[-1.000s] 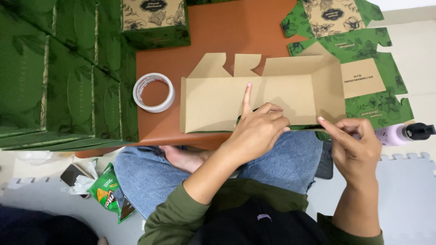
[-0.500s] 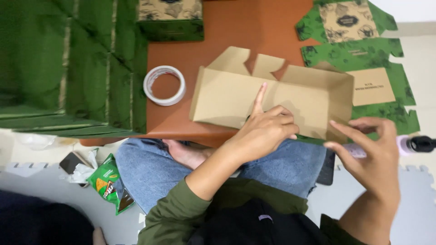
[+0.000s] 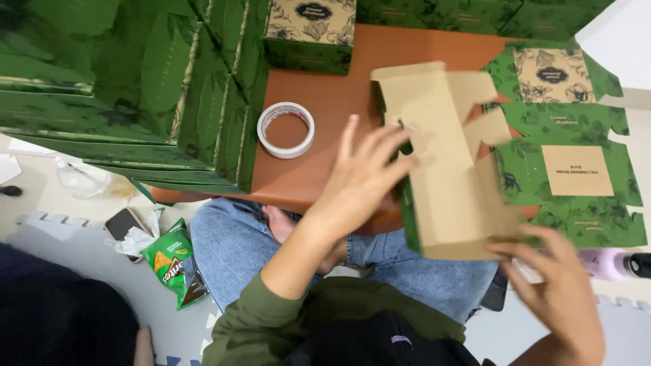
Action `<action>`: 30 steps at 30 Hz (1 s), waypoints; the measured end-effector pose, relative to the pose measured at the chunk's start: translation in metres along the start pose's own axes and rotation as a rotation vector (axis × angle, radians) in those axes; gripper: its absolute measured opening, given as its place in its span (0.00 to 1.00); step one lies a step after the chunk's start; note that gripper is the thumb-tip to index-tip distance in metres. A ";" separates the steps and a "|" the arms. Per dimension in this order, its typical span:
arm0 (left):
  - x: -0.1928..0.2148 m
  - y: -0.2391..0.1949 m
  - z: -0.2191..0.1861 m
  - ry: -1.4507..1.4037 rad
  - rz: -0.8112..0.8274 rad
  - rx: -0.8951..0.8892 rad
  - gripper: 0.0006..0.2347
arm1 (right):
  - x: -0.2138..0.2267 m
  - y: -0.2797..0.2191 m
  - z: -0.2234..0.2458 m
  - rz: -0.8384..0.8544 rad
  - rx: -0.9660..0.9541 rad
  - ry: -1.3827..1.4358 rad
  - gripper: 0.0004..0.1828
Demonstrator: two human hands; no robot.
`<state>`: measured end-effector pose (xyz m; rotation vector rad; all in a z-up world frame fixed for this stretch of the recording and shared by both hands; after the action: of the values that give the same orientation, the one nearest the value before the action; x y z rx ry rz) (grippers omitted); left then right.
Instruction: Assembling green printed cardboard boxes by folding flat sheets along pre-scored lines.
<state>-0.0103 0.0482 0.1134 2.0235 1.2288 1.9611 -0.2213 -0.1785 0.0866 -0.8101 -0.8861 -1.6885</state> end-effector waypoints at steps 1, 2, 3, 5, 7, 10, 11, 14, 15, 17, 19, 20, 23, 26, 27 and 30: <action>0.013 -0.006 0.000 0.004 -0.003 -0.002 0.12 | -0.010 0.003 0.012 -0.003 0.004 0.001 0.18; 0.027 -0.012 0.002 -0.021 -0.035 0.052 0.14 | -0.018 0.006 0.024 -0.043 0.047 0.017 0.12; 0.040 -0.018 0.004 -0.046 -0.063 0.102 0.17 | -0.027 0.007 0.037 -0.085 0.086 0.036 0.08; 0.057 -0.033 -0.006 -0.098 -0.075 0.062 0.15 | -0.033 0.014 0.079 -0.121 0.100 0.043 0.09; 0.064 -0.050 -0.015 -0.151 -0.079 0.026 0.15 | -0.034 0.020 0.108 -0.152 0.109 0.054 0.11; 0.057 -0.072 -0.026 -0.189 0.024 -0.049 0.20 | -0.036 0.032 0.128 0.022 0.256 0.321 0.26; 0.052 -0.077 -0.026 -0.172 0.043 -0.056 0.20 | -0.033 0.037 0.127 0.021 0.265 0.375 0.26; 0.045 -0.086 -0.024 -0.133 0.049 -0.046 0.16 | -0.028 0.060 0.112 -0.034 0.341 0.310 0.25; 0.043 -0.088 -0.024 -0.115 0.037 -0.031 0.14 | -0.026 0.067 0.106 -0.087 0.404 0.189 0.24; 0.042 -0.090 -0.023 -0.100 0.013 0.000 0.15 | -0.027 0.080 0.104 -0.014 0.404 0.189 0.18; 0.038 -0.090 -0.030 -0.084 -0.010 0.029 0.17 | -0.031 0.088 0.104 0.057 0.402 0.191 0.14; 0.036 -0.091 -0.035 -0.030 -0.038 0.092 0.18 | -0.033 0.090 0.105 0.059 0.401 0.193 0.11; 0.032 -0.089 -0.048 0.048 -0.115 0.176 0.12 | -0.043 0.093 0.102 0.077 0.383 0.204 0.08; 0.036 -0.085 -0.042 0.039 -0.160 0.227 0.05 | -0.050 0.096 0.099 0.084 0.371 0.218 0.07; 0.037 -0.083 -0.037 0.007 -0.150 0.261 0.04 | -0.052 0.097 0.098 0.081 0.372 0.227 0.07; 0.038 -0.088 -0.033 0.003 -0.167 0.236 0.04 | -0.060 0.101 0.098 0.076 0.361 0.243 0.03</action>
<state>-0.0867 0.1143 0.1016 1.9397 1.6402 1.8194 -0.0997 -0.0876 0.1026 -0.3813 -0.9402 -1.4655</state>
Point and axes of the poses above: each hand's wrist, its own y-axis towards the middle knuckle, its own x-axis out of the back of the hand, z = x × y, the point moved 4 cm from there along y, towards the middle knuckle, and after that the axes turned 13 degrees about y, right-handed, at the moved point
